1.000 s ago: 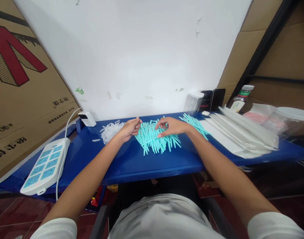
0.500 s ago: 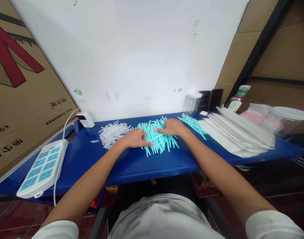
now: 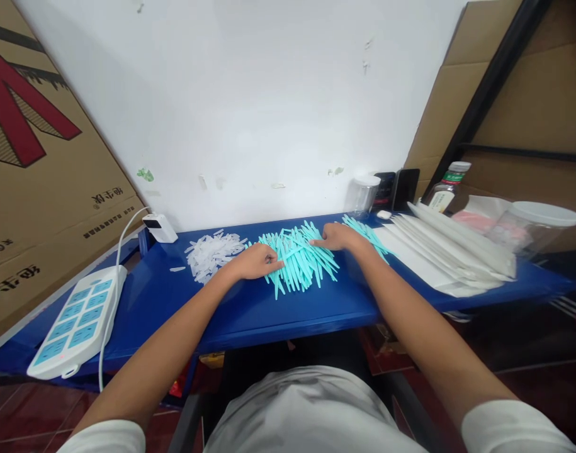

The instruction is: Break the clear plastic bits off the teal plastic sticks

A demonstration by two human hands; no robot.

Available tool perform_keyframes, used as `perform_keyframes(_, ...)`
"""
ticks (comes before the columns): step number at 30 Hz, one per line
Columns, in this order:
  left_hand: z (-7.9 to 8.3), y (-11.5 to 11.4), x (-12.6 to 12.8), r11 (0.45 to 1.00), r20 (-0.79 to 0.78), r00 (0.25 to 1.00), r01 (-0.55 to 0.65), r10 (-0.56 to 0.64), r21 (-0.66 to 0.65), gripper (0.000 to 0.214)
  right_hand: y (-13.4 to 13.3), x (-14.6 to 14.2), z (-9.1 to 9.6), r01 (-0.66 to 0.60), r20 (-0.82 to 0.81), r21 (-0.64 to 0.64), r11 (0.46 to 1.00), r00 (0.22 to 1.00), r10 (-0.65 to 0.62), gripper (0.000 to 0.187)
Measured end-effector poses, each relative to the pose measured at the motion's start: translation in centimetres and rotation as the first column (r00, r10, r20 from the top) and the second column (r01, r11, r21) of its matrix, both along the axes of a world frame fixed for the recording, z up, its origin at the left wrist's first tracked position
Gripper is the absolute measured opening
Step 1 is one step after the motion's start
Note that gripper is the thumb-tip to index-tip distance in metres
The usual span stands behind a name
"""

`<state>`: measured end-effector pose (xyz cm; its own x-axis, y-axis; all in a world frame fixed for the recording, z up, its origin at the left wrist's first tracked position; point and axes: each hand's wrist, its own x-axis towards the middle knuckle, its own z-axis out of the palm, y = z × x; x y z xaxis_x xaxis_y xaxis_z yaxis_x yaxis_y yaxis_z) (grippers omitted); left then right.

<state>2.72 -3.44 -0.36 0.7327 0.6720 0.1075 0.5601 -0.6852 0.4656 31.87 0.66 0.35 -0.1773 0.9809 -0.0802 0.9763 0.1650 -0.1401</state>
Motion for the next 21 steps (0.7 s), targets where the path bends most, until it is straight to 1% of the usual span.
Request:
perform_keyframes(1, 0.1, 0.0, 0.0, 1.0, 0.006, 1.0, -0.006, 0.006, -0.002, 0.05, -0.1, -0.1, 0.1, -0.002, 0.001, -0.018, 1.0, 1.0, 0.003, 0.059)
perform_keyframes(3, 0.3, 0.1, -0.2, 1.0, 0.02, 1.0, -0.022, 0.022, -0.004, 0.049, -0.3, -0.6, 0.2, 0.009, 0.008, -0.097, 0.995, 1.0, -0.008, 0.055)
perform_keyframes(5, 0.5, 0.1, -0.3, 0.999, 0.026, 0.999, -0.041, 0.041, -0.01, 0.048, -0.5, -1.3, 0.2, 0.034, 0.022, -0.153, 0.988, 0.999, -0.031, 0.055)
perform_keyframes(6, 0.5, 0.1, -0.3, 0.999, 0.022, 0.998, -0.053, 0.053, -0.012, 0.048, -0.5, -1.6, 0.1, 0.05, 0.039, -0.149, 0.988, 0.998, -0.045, 0.056)
perform_keyframes(9, 0.5, 0.1, -0.3, 0.996, 0.0, 0.996, -0.09, 0.09, 0.005, 0.046, -0.3, -2.6, -0.5, 0.092, 0.092, -0.073, 0.993, 0.992, -0.085, 0.059)
perform_keyframes(12, 0.4, 0.0, -0.3, 0.994, -0.031, 0.994, -0.108, 0.108, 0.01, 0.045, 0.1, -2.9, -1.2, 0.103, 0.087, -0.053, 0.993, 0.991, -0.098, 0.054)
perform_keyframes(15, 0.5, -0.1, -0.4, 0.99, -0.06, 0.989, -0.136, 0.137, 0.019, 0.045, 0.4, -2.5, -1.4, 0.079, 0.073, -0.048, 0.996, 0.994, -0.075, 0.048)
perform_keyframes(17, 0.6, 0.0, -0.5, 0.985, -0.065, 0.984, -0.161, 0.165, 0.059, 0.047, 0.6, -2.1, -1.4, 0.065, 0.067, -0.043, 0.997, 0.996, -0.062, 0.046)
perform_keyframes(19, 0.7, 0.2, -0.6, 0.973, -0.045, 0.979, -0.192, 0.199, 0.127, 0.049, 0.7, -1.8, -1.4, 0.058, 0.059, -0.03, 0.998, 0.997, -0.056, 0.045)
perform_keyframes(21, 0.7, 0.5, -0.7, 0.945, 0.006, 0.968, -0.247, 0.251, 0.213, 0.051, 0.8, -1.6, -1.4, 0.057, 0.046, -0.007, 0.998, 0.997, -0.056, 0.045)
